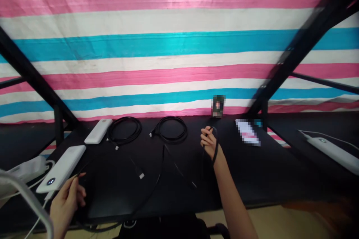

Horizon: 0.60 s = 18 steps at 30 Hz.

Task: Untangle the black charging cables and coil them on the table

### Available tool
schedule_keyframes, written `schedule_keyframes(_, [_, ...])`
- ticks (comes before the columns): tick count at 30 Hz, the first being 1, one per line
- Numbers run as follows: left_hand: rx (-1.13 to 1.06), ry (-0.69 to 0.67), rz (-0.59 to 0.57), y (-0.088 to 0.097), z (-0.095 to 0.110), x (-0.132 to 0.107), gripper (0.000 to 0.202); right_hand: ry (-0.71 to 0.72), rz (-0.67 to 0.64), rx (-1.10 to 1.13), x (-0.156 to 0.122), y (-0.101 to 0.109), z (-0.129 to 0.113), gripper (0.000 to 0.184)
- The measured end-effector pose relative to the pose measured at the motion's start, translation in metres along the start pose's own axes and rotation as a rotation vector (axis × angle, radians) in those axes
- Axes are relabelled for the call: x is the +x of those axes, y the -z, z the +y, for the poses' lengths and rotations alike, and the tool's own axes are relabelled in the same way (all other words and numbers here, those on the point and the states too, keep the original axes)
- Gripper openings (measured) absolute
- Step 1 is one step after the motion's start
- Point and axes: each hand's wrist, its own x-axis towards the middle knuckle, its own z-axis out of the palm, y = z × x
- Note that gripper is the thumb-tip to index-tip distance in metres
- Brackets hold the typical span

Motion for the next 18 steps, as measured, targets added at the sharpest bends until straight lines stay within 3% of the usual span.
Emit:
schedule_keyframes(5, [-0.168, -0.089, 0.113, -0.021, 0.012, -0.005, 0.029, -0.029, -0.018, -0.088, 0.000, -0.006, 0.000, 0.020])
schedule_keyframes(10, [-0.367, -0.077, 0.187, -0.038, 0.034, -0.004, 0.026, -0.082, -0.096, -0.131, -0.001, -0.015, 0.001, 0.034])
schedule_keyframes(18, [-0.367, -0.002, -0.106, -0.062, 0.065, 0.000, 0.047, -0.244, -0.312, -0.232, -0.012, -0.049, 0.018, 0.039])
